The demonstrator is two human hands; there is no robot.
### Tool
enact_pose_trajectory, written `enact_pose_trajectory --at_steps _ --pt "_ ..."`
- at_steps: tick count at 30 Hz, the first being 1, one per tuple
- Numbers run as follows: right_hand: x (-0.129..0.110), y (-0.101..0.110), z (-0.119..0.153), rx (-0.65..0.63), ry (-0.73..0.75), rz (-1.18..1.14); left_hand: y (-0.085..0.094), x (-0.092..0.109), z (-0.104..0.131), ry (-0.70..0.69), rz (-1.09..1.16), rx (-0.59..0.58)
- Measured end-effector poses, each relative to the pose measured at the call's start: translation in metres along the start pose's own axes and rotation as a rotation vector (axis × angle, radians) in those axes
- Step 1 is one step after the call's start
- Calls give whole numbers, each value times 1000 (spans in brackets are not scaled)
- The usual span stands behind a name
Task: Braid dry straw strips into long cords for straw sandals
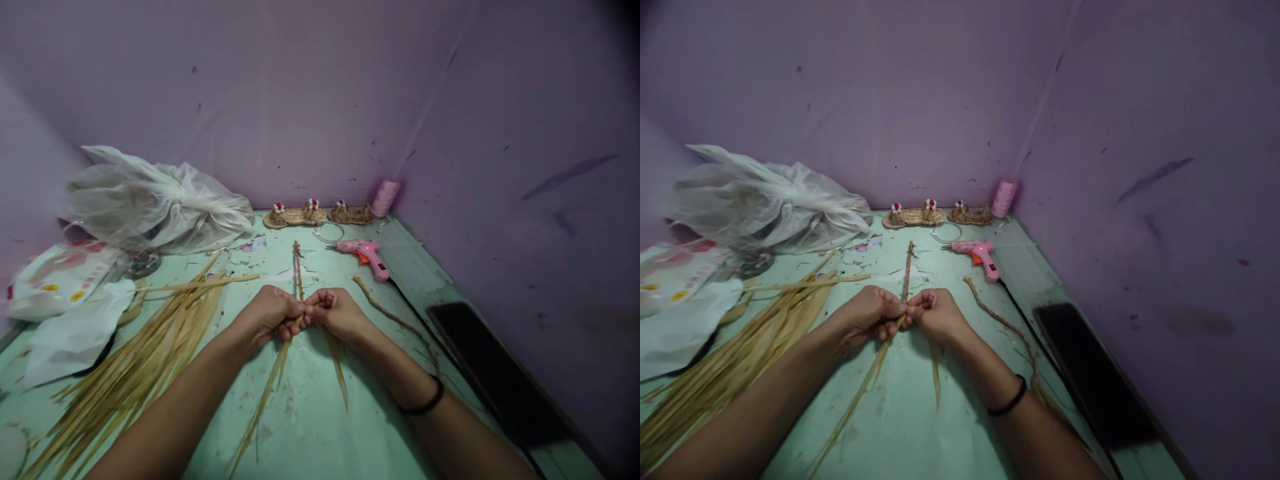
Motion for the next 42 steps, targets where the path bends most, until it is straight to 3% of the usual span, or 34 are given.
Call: enact_pose_trajectory --at_steps 4,7,10,15,22,25,30,33,36,39,42 --pt "1 1 -2 55 86 156 -1 -4 3 27 3 7" --pt "-7 7 3 177 157 403 2 -4 3 1 -62 46" --pt "-23 8 15 299 251 700 8 3 1 -103 -176 112" --pt "-48 0 36 428 321 1007 7 10 -6 -267 -266 90" --pt "-45 1 44 474 108 1059 7 0 -8 -209 -253 145" --pt "-43 -8 49 512 154 1097 8 1 -2 -155 -167 175" --pt "-35 -35 55 515 273 1169 6 10 6 -142 -89 107" --pt "-34 -37 54 445 272 1166 8 12 5 -178 -115 61" --pt "-45 -17 52 378 223 1046 6 13 1 -227 -112 -7" --pt "-66 24 54 492 224 720 4 10 0 -226 -132 -53" --pt "-47 29 37 331 69 338 0 10 0 -215 -136 -80"
Point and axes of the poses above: each hand's wrist, its own z-axis away from the middle knuckle, its own y-axis out of the back of the hand, x = y × z, the point moved 10 cm from there along -z, towards the middle knuckle, and after that the axes turned 11 degrees about -y, right-handed, at the moved point
